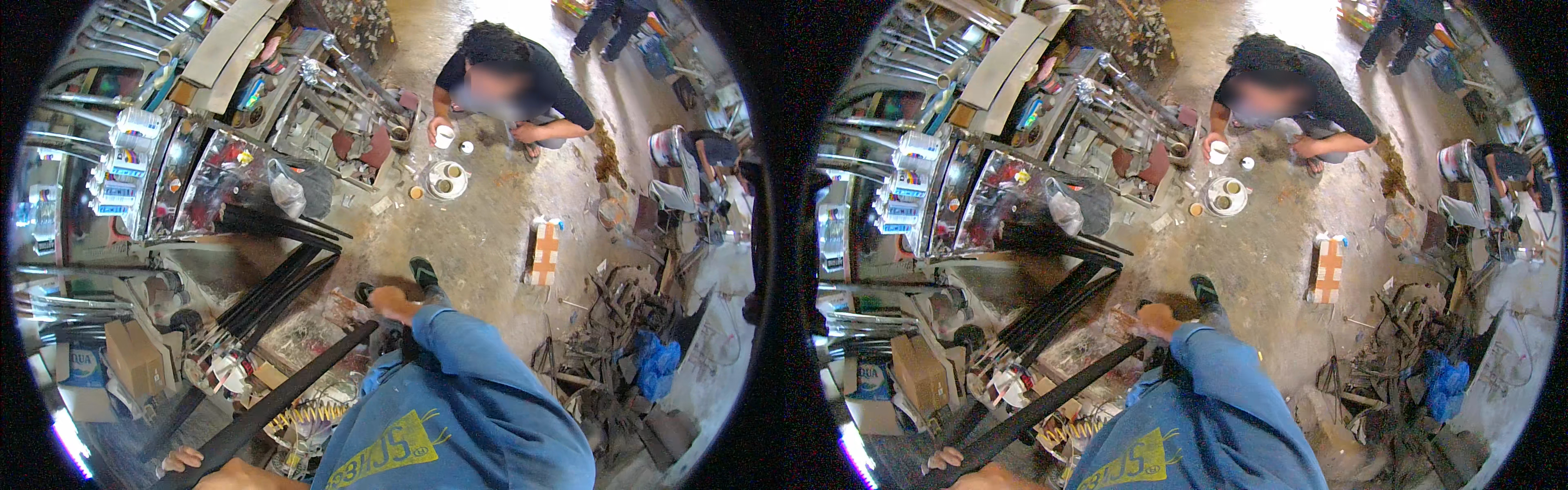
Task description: The person picks up a long curved metal bar from a pile of materials, then grabs a spray paint can. They spray the bar with red paint, rotating it to cover multiple sides. The bar is held in one hand while the other hand operates the spray can.
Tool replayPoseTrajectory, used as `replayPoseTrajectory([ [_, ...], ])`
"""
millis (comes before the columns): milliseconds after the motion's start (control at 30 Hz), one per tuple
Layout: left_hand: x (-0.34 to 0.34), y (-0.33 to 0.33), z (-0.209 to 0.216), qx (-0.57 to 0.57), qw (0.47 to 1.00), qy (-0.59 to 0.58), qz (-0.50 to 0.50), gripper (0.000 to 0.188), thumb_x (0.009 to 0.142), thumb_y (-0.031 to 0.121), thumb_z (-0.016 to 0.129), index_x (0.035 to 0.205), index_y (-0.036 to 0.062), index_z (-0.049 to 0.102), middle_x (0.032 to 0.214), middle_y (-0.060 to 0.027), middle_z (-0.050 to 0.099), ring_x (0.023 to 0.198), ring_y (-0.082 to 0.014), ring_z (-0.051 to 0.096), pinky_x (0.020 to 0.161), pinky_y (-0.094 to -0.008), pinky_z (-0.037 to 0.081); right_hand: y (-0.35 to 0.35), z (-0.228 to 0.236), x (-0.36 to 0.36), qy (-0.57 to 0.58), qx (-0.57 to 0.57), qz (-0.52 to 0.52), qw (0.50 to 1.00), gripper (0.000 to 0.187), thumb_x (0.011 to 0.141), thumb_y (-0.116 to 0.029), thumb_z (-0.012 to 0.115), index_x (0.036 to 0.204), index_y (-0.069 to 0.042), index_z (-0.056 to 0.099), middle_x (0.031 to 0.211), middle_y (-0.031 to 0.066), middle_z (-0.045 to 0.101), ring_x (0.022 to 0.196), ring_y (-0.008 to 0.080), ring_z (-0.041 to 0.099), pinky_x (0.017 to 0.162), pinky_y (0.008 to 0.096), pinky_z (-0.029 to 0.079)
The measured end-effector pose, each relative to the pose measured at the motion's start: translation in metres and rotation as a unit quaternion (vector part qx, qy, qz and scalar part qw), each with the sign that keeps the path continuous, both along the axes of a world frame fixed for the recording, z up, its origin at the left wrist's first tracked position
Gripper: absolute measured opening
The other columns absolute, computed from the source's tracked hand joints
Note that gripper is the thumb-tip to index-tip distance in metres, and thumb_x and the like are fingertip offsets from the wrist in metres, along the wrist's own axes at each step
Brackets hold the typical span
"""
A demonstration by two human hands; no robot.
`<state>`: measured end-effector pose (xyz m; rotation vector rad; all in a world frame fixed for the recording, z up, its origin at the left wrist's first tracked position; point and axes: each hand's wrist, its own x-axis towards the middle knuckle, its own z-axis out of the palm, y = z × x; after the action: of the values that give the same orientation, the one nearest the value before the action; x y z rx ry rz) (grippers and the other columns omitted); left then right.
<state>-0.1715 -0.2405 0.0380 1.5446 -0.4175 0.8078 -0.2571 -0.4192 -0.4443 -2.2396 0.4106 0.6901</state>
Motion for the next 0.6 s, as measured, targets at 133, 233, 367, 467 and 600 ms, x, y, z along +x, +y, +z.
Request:
replayPoseTrajectory([
  [133, 0.005, 0.019, -0.018, -0.073, 0.996, 0.040, 0.032, 0.048, 0.103, 0.057, 0.039, 0.101, 0.0124, 0.055, 0.080, 0.0018, 0.051, 0.063, -0.0132, 0.046, 0.057, -0.0272, 0.040, -0.049, -0.069, -0.077, 0.049, -0.030, 0.054, 0.997, 0.024, 0.083, -0.026, 0.062, 0.091, -0.009, 0.077, 0.097, 0.0150, 0.075, 0.093, 0.0353, 0.072, 0.074, 0.0491, 0.058],
  [233, 0.009, 0.045, -0.016, -0.030, 0.984, 0.175, 0.006, 0.034, 0.099, 0.034, 0.051, 0.108, 0.0031, 0.061, 0.091, -0.0054, 0.058, 0.083, -0.0200, 0.055, 0.083, -0.0386, 0.044, -0.082, -0.104, -0.152, 0.136, 0.042, 0.017, 0.990, 0.056, 0.090, -0.050, 0.053, 0.106, 0.000, 0.072, 0.109, 0.0269, 0.069, 0.107, 0.0412, 0.066, 0.090, 0.0509, 0.052],
  [367, 0.004, 0.053, -0.047, 0.074, 0.936, 0.257, 0.231, 0.023, 0.095, 0.021, 0.058, 0.109, 0.0035, 0.062, 0.098, -0.0089, 0.060, 0.092, -0.0225, 0.058, 0.092, -0.0431, 0.045, -0.107, -0.113, -0.202, 0.231, 0.084, -0.059, 0.968, 0.066, 0.098, -0.058, 0.040, 0.118, -0.002, 0.068, 0.120, 0.0277, 0.066, 0.116, 0.0379, 0.063, 0.102, 0.0481, 0.046],
  [467, 0.004, 0.036, -0.087, -0.074, 0.947, 0.291, 0.113, 0.034, 0.100, 0.033, 0.055, 0.115, 0.0023, 0.055, 0.101, -0.0110, 0.060, 0.096, -0.0224, 0.059, 0.092, -0.0426, 0.046, -0.107, -0.094, -0.200, 0.202, 0.158, -0.111, 0.960, 0.063, 0.099, -0.056, 0.040, 0.123, -0.002, 0.065, 0.120, 0.0258, 0.066, 0.116, 0.0360, 0.063, 0.100, 0.0466, 0.047],
  [600, 0.016, 0.023, -0.118, -0.147, 0.924, 0.353, -0.024, 0.064, 0.093, 0.063, 0.056, 0.115, 0.0040, 0.051, 0.096, -0.0098, 0.060, 0.091, -0.0233, 0.059, 0.087, -0.0407, 0.049, -0.086, -0.058, -0.188, 0.243, 0.315, -0.176, 0.900, 0.060, 0.102, -0.052, 0.040, 0.129, -0.003, 0.062, 0.121, 0.0233, 0.067, 0.116, 0.0334, 0.064, 0.099, 0.0446, 0.049],
])
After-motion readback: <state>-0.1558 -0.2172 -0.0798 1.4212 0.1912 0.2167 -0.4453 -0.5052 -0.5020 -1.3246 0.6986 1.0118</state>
